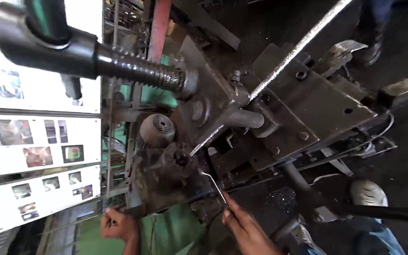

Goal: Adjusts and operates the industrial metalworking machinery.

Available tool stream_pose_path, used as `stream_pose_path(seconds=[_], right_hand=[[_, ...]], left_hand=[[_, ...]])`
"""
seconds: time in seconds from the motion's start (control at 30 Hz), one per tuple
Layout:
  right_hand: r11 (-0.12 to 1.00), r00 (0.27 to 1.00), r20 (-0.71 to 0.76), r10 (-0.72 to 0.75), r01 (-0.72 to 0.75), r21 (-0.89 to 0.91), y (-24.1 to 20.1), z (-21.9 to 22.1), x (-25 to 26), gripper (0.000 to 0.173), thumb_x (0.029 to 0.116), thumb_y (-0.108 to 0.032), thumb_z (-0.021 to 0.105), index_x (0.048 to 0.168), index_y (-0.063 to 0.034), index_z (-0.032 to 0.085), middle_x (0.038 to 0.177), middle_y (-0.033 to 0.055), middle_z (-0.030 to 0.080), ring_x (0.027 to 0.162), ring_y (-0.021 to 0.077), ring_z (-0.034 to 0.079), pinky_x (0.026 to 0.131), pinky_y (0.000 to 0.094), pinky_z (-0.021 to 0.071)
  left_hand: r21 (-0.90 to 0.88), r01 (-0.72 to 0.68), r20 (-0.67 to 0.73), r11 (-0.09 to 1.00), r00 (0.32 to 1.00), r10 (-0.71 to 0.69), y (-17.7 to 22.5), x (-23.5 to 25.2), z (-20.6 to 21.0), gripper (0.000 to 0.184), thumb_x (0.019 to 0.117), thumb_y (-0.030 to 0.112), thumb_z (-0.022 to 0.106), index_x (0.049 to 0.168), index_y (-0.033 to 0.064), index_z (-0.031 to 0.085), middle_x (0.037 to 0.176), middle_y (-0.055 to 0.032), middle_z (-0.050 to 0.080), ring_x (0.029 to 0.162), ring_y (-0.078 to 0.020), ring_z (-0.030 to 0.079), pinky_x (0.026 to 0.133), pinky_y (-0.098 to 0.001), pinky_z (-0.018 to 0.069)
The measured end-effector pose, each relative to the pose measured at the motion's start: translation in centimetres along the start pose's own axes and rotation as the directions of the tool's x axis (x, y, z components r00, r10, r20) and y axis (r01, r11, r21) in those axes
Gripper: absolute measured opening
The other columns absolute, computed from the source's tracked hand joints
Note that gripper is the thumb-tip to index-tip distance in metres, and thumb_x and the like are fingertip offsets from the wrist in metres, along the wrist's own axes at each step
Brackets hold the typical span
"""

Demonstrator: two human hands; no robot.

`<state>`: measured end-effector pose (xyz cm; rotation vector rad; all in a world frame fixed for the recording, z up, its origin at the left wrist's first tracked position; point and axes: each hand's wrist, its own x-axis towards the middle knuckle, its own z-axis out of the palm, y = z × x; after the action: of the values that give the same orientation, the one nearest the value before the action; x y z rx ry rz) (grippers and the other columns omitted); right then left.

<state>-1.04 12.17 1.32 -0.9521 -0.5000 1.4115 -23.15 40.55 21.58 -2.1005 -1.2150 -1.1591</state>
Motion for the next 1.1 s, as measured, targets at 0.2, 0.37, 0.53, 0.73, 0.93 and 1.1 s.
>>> stream_pose_path(seconds=[0.2, 0.37, 0.53, 0.73, 0.93, 1.1], right_hand=[[0.996, 0.987, 0.156, 0.044, -0.056, 0.074, 0.9, 0.3, 1.9, 0.063, 0.1082, -0.021, 0.043, 0.165, -0.0086, 0.017, 0.119, 0.01, 0.068, 0.105, 0.0229, 0.067, 0.097, 0.0454, 0.0548], [0.987, 0.968, 0.245, 0.053, -0.088, 0.135, 1.2, 0.2, 3.0, 0.072, 0.1044, -0.013, 0.044, 0.166, -0.0098, 0.007, 0.125, 0.0081, 0.066, 0.088, 0.021, 0.069, 0.081, 0.0427, 0.0588], [0.983, 0.959, 0.259, -0.118, 0.076, 0.166, 1.6, 0.9, 3.3, 0.066, 0.1092, -0.019, 0.041, 0.167, -0.017, 0.009, 0.117, 0.005, 0.07, 0.073, 0.02, 0.068, 0.069, 0.0431, 0.061], [0.996, 0.97, 0.234, -0.065, 0.048, 0.08, 1.9, 2.1, 4.1, 0.067, 0.1078, -0.019, 0.042, 0.167, -0.0156, 0.01, 0.099, 0.0047, 0.072, 0.085, 0.0223, 0.07, 0.084, 0.0471, 0.0594], [1.0, 0.988, 0.153, -0.016, 0.013, 0.02, 1.5, 1.7, 3.7, 0.077, 0.104, -0.015, 0.048, 0.167, -0.0113, 0.003, 0.115, 0.0096, 0.069, 0.093, 0.0239, 0.07, 0.085, 0.0461, 0.0599], [0.995, 0.934, 0.358, -0.011, -0.025, 0.097, 1.2, 0.9, 3.5, 0.083, 0.1018, -0.006, 0.048, 0.165, -0.0096, -0.006, 0.124, 0.0135, 0.067, 0.094, 0.0273, 0.071, 0.085, 0.0478, 0.059]], left_hand=[[0.069, 0.032, -0.016, 0.997, 0.999, -0.031, 0.4, -0.2, 0.2, 0.035, 0.1058, 0.015, 0.05, 0.087, -0.0093, 0.066, 0.077, -0.0106, 0.065, 0.071, -0.0097, 0.063, 0.072, -0.0272, 0.0555], [0.019, 0.07, -0.052, 0.997, 0.996, -0.069, -0.9, -0.1, 0.7, 0.033, 0.1042, 0.017, 0.051, 0.079, -0.002, 0.061, 0.075, -0.0033, 0.062, 0.074, -0.0059, 0.064, 0.07, -0.0243, 0.0542], [0.137, 0.039, -0.033, 0.99, 0.999, -0.034, 1.2, -0.3, 0.5, 0.035, 0.1049, 0.013, 0.05, 0.081, -0.0068, 0.065, 0.073, -0.0072, 0.062, 0.07, -0.0076, 0.061, 0.07, -0.0254, 0.0531], [0.151, 0.069, -0.029, 0.986, 0.997, -0.065, 1.6, -0.2, 0.5, 0.034, 0.1046, 0.013, 0.05, 0.08, -0.0047, 0.065, 0.07, -0.0045, 0.06, 0.066, -0.0063, 0.059, 0.066, -0.024, 0.0515], [0.171, 0.06, -0.034, 0.984, 0.998, -0.055, 1.5, -0.1, 0.6, 0.035, 0.1047, 0.014, 0.05, 0.079, -0.0043, 0.065, 0.07, -0.0048, 0.06, 0.065, -0.0075, 0.059, 0.065, -0.0258, 0.0517], [0.167, 0.08, -0.035, 0.983, 0.997, -0.075, 1.5, -0.3, 0.6, 0.035, 0.105, 0.015, 0.048, 0.082, -0.0044, 0.065, 0.073, -0.0056, 0.062, 0.07, -0.0089, 0.062, 0.071, -0.028, 0.0538]])
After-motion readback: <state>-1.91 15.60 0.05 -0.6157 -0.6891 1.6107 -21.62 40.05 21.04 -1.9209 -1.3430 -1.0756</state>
